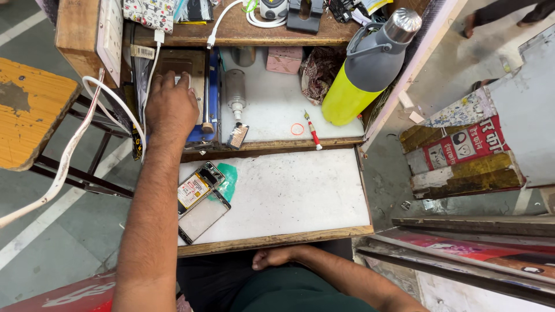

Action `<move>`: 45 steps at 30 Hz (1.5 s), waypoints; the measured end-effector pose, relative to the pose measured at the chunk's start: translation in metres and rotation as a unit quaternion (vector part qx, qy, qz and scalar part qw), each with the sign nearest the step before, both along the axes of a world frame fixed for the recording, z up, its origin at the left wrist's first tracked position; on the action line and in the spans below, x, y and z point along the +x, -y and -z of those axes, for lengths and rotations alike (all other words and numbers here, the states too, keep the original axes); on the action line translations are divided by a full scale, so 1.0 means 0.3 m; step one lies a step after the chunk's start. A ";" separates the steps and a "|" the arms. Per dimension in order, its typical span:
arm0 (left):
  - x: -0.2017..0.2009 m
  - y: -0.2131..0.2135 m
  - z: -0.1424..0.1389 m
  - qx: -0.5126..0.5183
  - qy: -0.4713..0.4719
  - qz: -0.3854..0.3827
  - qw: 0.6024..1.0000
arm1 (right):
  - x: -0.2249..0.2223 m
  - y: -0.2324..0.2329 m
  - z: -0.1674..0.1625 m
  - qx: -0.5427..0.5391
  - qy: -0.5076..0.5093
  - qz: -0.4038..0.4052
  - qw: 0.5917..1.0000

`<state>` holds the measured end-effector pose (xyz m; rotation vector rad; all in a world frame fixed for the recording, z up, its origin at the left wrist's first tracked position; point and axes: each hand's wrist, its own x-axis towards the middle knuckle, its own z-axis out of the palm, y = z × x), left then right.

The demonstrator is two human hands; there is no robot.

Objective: The person works on a mobile phone with a cracked screen on a cluttered workbench. They use a small blue tool to pry and separate the screen from the phone body, then set the tool aside and continue pressing and adjusting the screen edges by hand. The person briefly reaches for a power strip and adjusts a cable before returning to the phone.

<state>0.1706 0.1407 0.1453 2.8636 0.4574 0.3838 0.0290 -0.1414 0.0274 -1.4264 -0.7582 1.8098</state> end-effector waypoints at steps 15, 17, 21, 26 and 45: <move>-0.007 -0.002 0.006 0.027 0.027 0.017 0.999 | 0.011 -0.008 -0.023 -0.072 0.189 -0.090 0.975; -0.005 -0.003 0.005 0.028 0.025 0.017 0.999 | 0.015 -0.009 -0.015 -0.070 0.189 -0.106 0.974; -0.004 -0.005 0.008 0.015 0.010 0.010 1.000 | 0.007 0.013 -0.002 -0.129 0.195 -0.101 0.967; -0.003 -0.005 0.018 0.009 0.009 0.010 1.000 | 0.012 0.017 0.013 -0.118 0.197 -0.121 0.966; -0.005 -0.014 0.026 0.002 0.020 0.017 1.000 | -0.022 -0.084 -0.016 0.217 0.411 -0.194 0.864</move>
